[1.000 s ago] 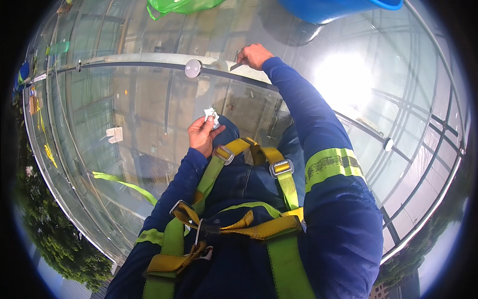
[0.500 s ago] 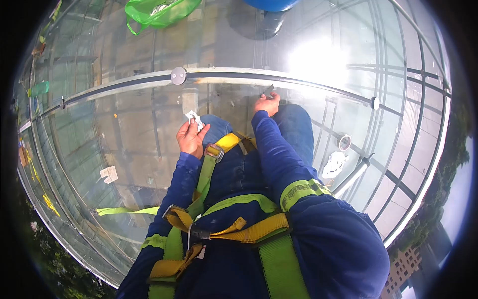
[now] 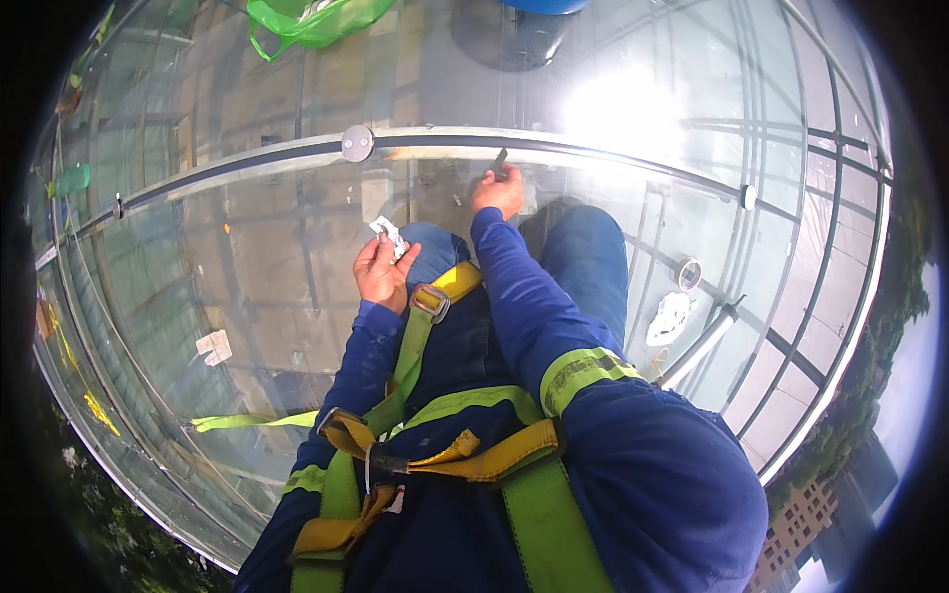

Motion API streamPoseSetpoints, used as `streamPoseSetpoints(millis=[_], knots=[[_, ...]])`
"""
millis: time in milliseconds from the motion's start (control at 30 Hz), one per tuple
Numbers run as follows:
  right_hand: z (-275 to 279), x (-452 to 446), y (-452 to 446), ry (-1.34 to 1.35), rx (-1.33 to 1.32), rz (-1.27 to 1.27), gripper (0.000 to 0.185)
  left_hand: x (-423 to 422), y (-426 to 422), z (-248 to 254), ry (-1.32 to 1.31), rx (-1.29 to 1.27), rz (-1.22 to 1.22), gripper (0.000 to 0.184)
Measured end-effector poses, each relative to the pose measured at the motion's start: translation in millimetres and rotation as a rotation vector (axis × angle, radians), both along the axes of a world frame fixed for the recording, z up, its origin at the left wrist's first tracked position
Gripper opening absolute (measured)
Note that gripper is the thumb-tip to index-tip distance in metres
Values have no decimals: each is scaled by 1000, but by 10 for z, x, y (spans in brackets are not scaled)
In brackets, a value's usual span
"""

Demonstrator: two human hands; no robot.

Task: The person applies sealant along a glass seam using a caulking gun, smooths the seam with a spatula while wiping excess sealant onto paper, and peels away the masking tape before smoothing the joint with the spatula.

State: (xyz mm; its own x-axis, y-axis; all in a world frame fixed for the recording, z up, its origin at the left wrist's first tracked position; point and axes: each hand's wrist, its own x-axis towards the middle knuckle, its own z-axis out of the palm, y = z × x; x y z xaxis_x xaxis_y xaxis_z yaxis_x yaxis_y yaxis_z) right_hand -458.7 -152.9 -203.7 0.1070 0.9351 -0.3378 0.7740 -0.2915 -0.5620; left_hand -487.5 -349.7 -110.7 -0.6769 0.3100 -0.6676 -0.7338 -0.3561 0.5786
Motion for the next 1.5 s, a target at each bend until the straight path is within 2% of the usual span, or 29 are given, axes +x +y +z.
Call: streamPoseSetpoints(millis=[467, 567, 700, 800, 900, 967, 1033, 1067, 1100, 1133, 1233, 1300, 1400, 1500], knots=[[78, -717, -673, 122, -148, 353, 24, 12, -25, -2, 11, 60, 35, 20], [84, -804, -713, 124, -148, 504, 23, -3, 1, 26, -11, 48, 64, 17], [3, -833, -790, 326, -216, 716, 23, 6, -5, -1, -18, 11, 83, 16], [122, -672, -560, 399, -138, 680, 22, -15, -26, -4, 1, -25, 65, 16], [242, -165, 197, 475, -146, 440, 23, -36, -37, -64, -1, 1, 39, 16], [404, 453, 897, 429, -41, 291, 25, -35, -32, -92, -17, 14, 4, 18], [77, 1314, 1569, 259, 136, 173, 28, -35, -3, -53, 9, 8, -35, 18], [85, 1687, 1791, 146, 93, 44, 27, -38, 2, -48, 15, -9, -53, 17], [-250, 2134, 2024, 29, 318, 104, 26, -49, 1, -56, 24, -28, -68, 17], [-411, 2445, 2179, -25, 339, 81, 28, -39, 11, -63, 32, -51, -79, 16], [-323, 2581, 2204, -208, 282, 0, 26, -25, 76, -23, 89, -67, -156, 14], [-222, 2346, 2091, -195, 175, -103, 24, -17, 135, 2, 75, -53, -145, 15], [-94, 1897, 1702, -55, 108, -9, 24, -46, 157, -44, 79, -118, -157, 15], [48, 1638, 1503, 36, -19, 381, 23, -72, 202, -44, 88, -128, -185, 15]])
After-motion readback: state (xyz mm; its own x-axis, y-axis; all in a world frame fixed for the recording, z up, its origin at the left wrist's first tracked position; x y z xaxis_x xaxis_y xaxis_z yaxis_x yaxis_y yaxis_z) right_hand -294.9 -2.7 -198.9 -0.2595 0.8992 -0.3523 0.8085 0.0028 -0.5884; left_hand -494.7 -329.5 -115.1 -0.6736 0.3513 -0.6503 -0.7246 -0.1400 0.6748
